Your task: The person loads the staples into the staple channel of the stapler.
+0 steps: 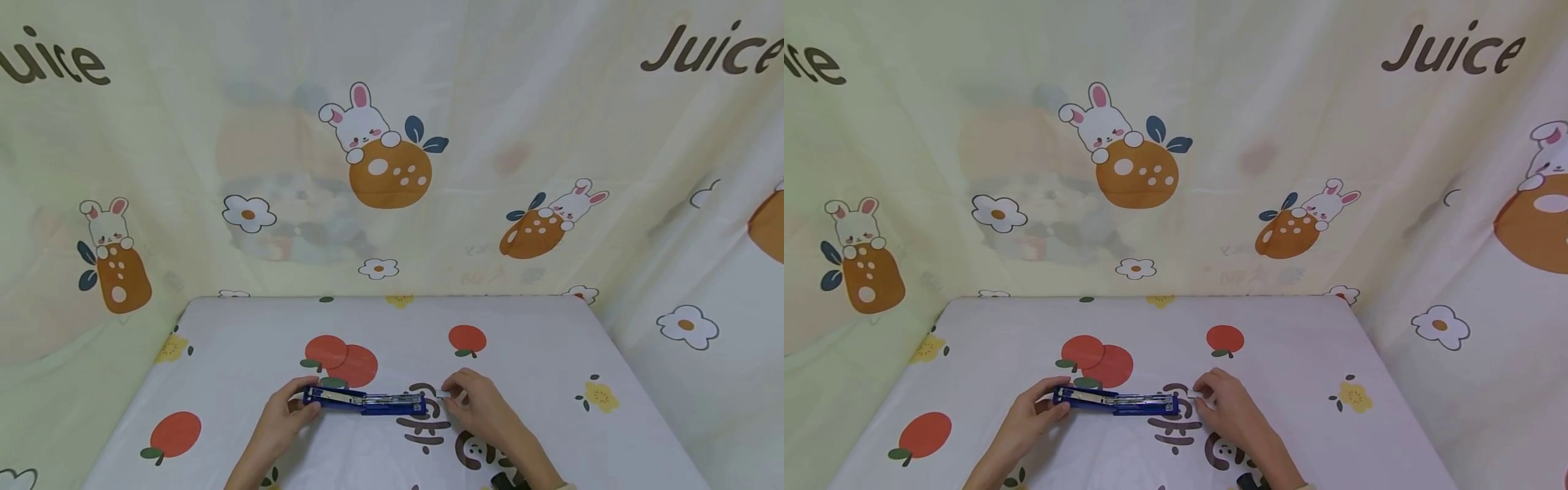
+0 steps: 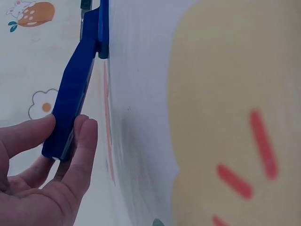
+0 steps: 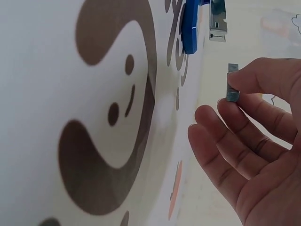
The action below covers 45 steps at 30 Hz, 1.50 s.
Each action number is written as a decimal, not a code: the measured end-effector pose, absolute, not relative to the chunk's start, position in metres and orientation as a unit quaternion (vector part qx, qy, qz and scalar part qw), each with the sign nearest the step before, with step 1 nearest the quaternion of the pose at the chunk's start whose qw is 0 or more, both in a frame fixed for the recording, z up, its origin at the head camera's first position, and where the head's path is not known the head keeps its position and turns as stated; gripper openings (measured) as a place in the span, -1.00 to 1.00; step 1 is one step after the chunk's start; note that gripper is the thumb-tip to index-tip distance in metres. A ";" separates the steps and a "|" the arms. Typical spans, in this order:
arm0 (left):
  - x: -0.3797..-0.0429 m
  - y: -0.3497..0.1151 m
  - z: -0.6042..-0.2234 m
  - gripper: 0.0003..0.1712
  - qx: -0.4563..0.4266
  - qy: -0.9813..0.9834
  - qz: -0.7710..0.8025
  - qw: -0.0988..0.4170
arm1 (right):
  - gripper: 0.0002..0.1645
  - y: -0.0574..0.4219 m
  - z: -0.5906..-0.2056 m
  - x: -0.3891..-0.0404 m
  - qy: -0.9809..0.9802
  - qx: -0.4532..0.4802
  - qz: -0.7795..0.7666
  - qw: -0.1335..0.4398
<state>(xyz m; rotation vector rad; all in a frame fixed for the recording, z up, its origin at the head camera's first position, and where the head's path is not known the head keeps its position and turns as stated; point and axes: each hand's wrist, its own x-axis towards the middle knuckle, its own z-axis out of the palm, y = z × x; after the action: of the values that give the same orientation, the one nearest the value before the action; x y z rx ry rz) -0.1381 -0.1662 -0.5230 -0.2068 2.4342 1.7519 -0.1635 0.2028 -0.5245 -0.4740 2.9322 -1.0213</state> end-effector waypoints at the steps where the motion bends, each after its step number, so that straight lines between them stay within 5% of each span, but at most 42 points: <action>1: -0.138 -0.166 -0.523 -0.42 -0.069 0.808 0.581 0.068 | -0.83 0.202 -0.524 -0.163 0.932 -0.153 -0.328 0.001; 45: -0.139 -0.163 -0.523 -0.40 -0.071 0.799 0.593 0.065 | -0.77 0.193 -0.530 -0.164 0.894 -0.190 -0.406 0.007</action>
<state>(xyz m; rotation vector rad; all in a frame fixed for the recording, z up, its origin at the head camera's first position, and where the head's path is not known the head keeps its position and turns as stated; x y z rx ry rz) -0.1387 -0.1634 -0.5233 -0.2147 2.4116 1.7893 -0.1640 0.1931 -0.5301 -0.5955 2.7953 -1.2682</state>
